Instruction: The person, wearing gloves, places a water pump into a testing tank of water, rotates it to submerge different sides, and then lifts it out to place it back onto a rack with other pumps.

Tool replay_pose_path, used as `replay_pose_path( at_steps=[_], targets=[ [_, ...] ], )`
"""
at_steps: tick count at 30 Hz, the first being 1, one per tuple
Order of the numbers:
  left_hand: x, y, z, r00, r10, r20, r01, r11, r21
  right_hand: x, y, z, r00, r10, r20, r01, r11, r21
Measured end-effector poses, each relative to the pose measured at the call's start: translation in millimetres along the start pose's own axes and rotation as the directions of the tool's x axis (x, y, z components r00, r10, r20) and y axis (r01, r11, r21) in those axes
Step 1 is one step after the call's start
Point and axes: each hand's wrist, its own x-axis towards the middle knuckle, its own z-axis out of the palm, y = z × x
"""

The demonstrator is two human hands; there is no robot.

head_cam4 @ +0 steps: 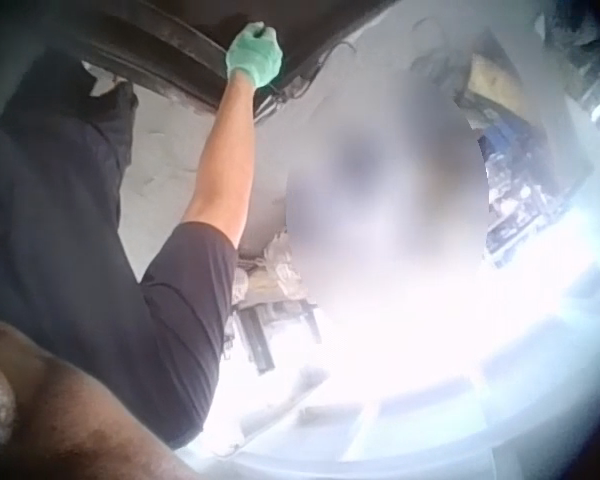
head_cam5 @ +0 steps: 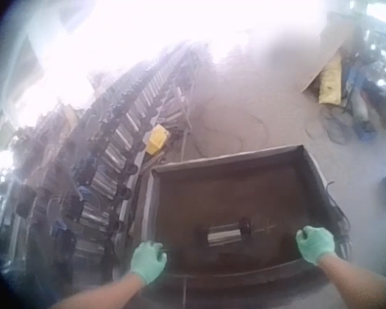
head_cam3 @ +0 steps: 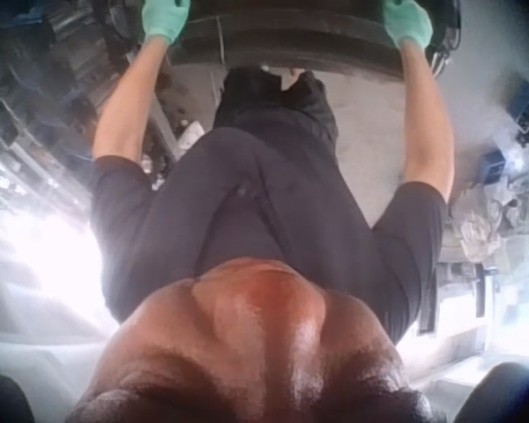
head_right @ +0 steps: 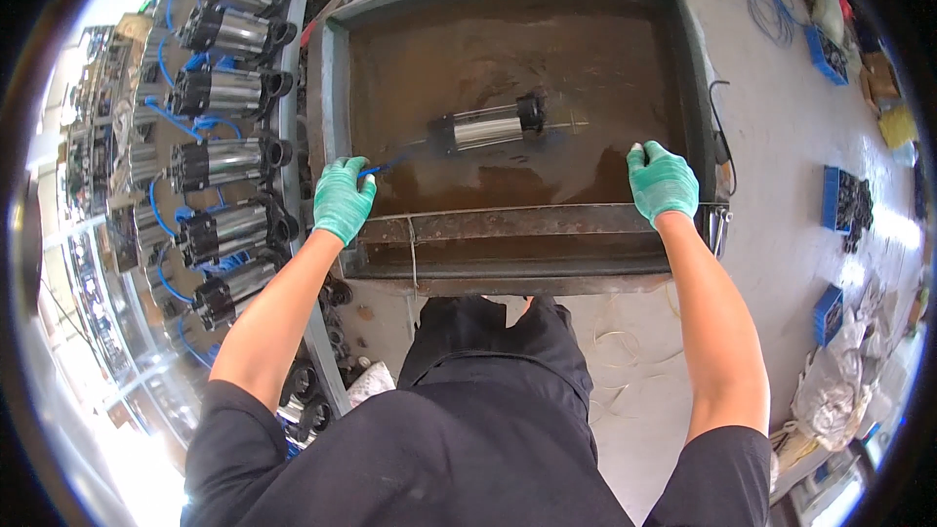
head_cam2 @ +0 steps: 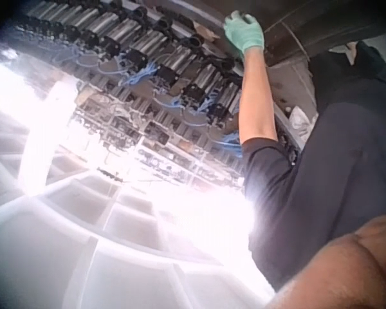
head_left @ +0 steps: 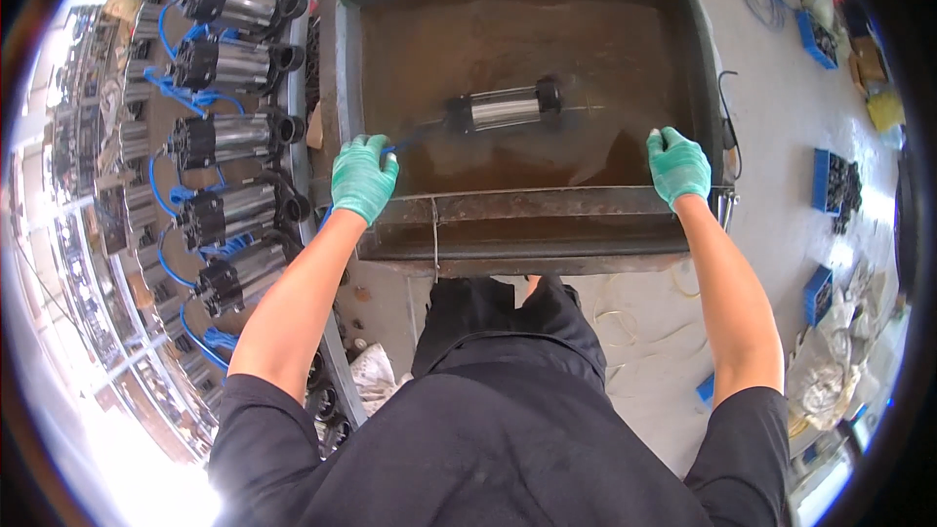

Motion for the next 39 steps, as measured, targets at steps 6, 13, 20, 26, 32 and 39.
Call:
replay_pose_path(
  at_steps=[6, 13, 20, 26, 32, 39],
  targets=[
    [57, 87, 22, 0.979, 0.204, 0.028, -0.182, 0.919, -0.349, 2, 2, -4, 1.0, -0.019, -0.015, 0.019, 1.0, 0.024],
    [128, 210, 44, 0.768, -0.092, 0.634, 0.559, 0.581, -0.592, 3, 8, -5, 0.999, -0.024, -0.025, 0.026, 0.996, 0.082],
    [149, 218, 78, 0.617, -0.092, 0.782, 0.785, 0.134, -0.604, 0, 11, -6, 1.0, 0.005, 0.002, -0.005, 0.987, 0.161],
    [110, 224, 75, 0.733, -0.14, 0.666, 0.672, 0.303, -0.676, -4, 21, -5, 1.0, -0.015, -0.025, 0.019, 0.981, 0.193],
    [87, 186, 79, 0.821, -0.116, 0.559, 0.564, 0.314, -0.764, 1, 13, -2, 0.999, -0.044, -0.026, 0.048, 0.984, 0.171],
    [64, 172, 71, 0.828, -0.105, 0.551, 0.552, 0.324, -0.768, 1, 15, 0, 0.998, -0.046, -0.036, 0.052, 0.983, 0.178]
  ],
)
